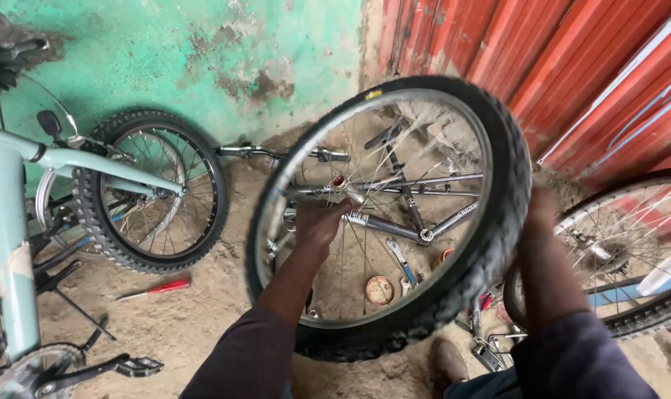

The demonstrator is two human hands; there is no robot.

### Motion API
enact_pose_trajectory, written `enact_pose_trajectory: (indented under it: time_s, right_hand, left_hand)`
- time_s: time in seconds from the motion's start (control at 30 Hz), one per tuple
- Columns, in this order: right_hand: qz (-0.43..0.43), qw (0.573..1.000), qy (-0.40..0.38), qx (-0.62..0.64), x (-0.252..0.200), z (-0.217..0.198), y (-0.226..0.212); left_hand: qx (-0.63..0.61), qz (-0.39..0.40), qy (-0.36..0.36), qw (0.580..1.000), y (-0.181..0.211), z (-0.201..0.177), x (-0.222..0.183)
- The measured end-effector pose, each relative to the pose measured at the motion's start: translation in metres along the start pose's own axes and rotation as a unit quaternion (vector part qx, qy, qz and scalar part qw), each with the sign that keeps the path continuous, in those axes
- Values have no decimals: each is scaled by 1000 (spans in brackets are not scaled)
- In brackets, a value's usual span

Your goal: Applying grease to the internal hub of a bicycle wheel using fingers for maintenance.

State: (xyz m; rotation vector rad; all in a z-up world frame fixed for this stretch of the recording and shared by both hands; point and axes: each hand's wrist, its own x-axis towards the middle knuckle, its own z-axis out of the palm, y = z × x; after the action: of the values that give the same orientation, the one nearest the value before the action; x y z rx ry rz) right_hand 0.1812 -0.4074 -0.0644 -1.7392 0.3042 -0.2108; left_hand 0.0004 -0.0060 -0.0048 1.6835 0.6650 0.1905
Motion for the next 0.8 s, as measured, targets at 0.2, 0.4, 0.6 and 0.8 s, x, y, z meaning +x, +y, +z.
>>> enact_pose_trajectory:
  time_s: [0.2,0.4,0.6,0.8]
  right_hand:
    - [35,984,-148,97,-127,99,-33]
    - [95,918,-341,180,-239,185,-66]
    - [117,914,-202,331,-251,197,-87]
    - [8,978,-138,155,-204,203,-58]
  left_hand:
    - [-274,-88,-62,956,18,6,-20]
    - [-324,-219,-9,920,40,-13,-65]
    - [-345,-170,65,921,-10,-81,-9]
    - [-374,-103,137,912,-69,-148,84]
